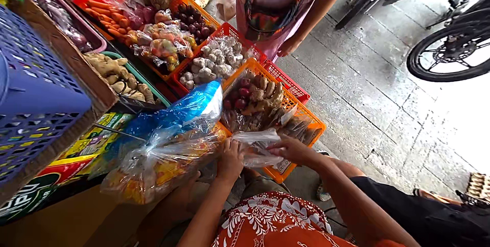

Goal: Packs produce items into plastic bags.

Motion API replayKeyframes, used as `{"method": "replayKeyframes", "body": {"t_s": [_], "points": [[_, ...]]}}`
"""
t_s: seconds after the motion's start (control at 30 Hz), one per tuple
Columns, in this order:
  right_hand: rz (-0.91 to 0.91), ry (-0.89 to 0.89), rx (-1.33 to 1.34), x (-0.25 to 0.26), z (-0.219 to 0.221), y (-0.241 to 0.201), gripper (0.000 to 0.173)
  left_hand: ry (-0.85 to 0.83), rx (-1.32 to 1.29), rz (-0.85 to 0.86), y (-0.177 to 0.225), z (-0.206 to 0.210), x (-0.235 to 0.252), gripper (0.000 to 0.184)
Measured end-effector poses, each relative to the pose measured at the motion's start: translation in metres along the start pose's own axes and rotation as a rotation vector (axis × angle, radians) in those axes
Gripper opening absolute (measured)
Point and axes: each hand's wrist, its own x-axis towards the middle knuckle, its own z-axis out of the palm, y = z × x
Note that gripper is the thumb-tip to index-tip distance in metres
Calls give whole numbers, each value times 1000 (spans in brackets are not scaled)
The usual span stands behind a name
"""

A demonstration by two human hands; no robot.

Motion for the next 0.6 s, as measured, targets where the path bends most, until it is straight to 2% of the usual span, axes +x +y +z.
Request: {"method": "replayKeyframes", "body": {"t_s": [0.13, 0.23, 0.27, 0.33, 0.4, 0.47, 0.53, 0.6], "points": [[-159, 390, -195, 37, -45, -43, 25, -5, -389, -11, 0, 5, 2, 44], [-407, 532, -195, 112, -48, -48, 15, -27, -532, -30, 8, 7, 0, 45], [-459, 534, -176, 141, -44, -46, 13, -23, -481, -23, 10, 7, -2, 47], [-387, 445, -262, 188, -35, -51, 18, -72, -287, -6, 14, 8, -6, 50], [-189, 264, -446, 217, -22, -59, 39, -198, -71, -19, 17, 9, -11, 54], [-65, 171, -587, 235, -5, -63, 64, -266, 71, -26, 18, 12, -13, 54], [-23, 159, -654, 246, 12, -59, 77, -246, 98, -40, 18, 16, -16, 53], [-5, 151, -676, 254, 24, -52, 85, -145, 63, -57, 14, 22, -18, 50]]}}
